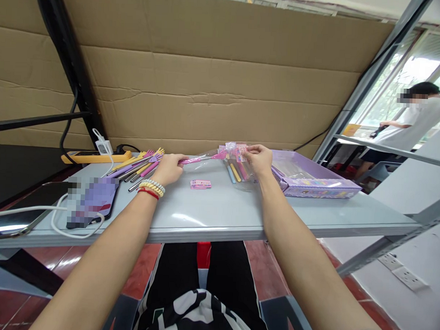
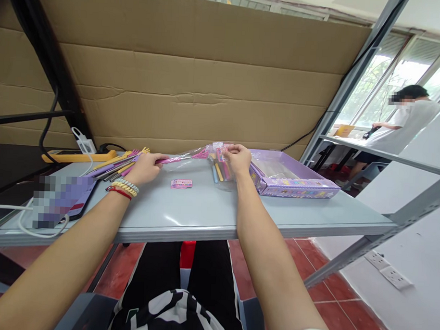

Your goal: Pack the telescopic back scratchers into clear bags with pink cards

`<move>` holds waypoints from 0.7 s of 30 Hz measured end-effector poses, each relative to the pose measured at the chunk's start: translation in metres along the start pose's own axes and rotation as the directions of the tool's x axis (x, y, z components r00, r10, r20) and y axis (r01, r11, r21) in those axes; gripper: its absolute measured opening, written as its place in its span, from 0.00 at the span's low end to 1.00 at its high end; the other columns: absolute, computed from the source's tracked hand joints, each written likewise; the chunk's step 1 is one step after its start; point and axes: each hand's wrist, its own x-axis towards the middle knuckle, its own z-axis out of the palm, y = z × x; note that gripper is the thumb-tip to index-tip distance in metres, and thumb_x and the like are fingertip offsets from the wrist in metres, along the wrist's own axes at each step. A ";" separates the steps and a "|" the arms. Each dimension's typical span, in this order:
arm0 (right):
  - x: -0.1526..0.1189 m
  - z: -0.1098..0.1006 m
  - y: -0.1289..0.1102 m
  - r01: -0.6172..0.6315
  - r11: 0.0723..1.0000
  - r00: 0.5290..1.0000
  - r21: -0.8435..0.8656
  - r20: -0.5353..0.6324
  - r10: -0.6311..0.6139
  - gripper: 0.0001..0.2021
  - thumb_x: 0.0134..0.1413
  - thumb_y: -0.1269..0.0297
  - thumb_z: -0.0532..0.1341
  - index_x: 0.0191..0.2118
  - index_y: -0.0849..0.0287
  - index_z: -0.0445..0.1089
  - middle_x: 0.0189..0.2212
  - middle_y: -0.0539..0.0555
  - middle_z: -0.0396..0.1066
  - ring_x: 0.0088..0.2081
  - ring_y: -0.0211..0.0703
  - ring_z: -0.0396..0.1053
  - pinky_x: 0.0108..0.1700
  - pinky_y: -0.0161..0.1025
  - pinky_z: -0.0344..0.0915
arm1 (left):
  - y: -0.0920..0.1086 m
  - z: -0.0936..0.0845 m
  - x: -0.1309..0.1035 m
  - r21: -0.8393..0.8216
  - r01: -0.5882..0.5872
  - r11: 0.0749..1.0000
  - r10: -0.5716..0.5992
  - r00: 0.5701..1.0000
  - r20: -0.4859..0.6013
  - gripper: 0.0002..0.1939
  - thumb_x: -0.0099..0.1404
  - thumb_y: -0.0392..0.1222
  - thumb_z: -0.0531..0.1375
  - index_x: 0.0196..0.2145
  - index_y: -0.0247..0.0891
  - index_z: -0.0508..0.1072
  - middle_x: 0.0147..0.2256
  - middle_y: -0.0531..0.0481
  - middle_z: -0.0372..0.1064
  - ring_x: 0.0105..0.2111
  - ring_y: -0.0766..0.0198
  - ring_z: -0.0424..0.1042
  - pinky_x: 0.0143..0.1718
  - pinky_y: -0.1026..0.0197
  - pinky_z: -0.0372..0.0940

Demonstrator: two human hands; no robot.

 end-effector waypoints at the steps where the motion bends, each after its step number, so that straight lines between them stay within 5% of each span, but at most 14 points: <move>1: 0.000 0.000 0.000 0.005 1.000 1.000 0.015 -0.008 -0.005 0.12 0.29 0.66 0.69 0.24 0.60 0.68 0.19 0.48 0.71 0.24 0.39 0.68 0.27 0.35 0.65 | 0.000 0.000 0.000 -0.013 0.001 1.000 -0.001 1.000 0.001 0.24 0.56 0.29 0.52 0.48 0.35 0.77 0.45 0.46 0.76 0.46 0.57 0.73 0.52 0.60 0.63; 11: -0.008 0.004 -0.006 0.194 0.972 0.978 -0.135 -0.044 -0.202 0.06 0.47 0.64 0.60 0.32 0.59 0.71 0.27 0.53 0.74 0.29 0.41 0.69 0.35 0.38 0.65 | -0.001 -0.002 0.000 -0.118 -0.002 0.993 0.018 0.991 0.131 0.22 0.55 0.31 0.52 0.45 0.38 0.78 0.43 0.47 0.77 0.43 0.57 0.74 0.47 0.60 0.66; 21: -0.001 0.005 -0.001 0.138 0.990 0.988 -0.034 -0.067 -0.140 0.09 0.40 0.59 0.65 0.26 0.58 0.66 0.21 0.48 0.67 0.24 0.36 0.63 0.27 0.34 0.62 | -0.001 -0.004 -0.001 -0.206 0.006 0.979 0.026 0.988 0.150 0.22 0.54 0.33 0.54 0.46 0.38 0.78 0.43 0.47 0.77 0.44 0.56 0.73 0.48 0.59 0.65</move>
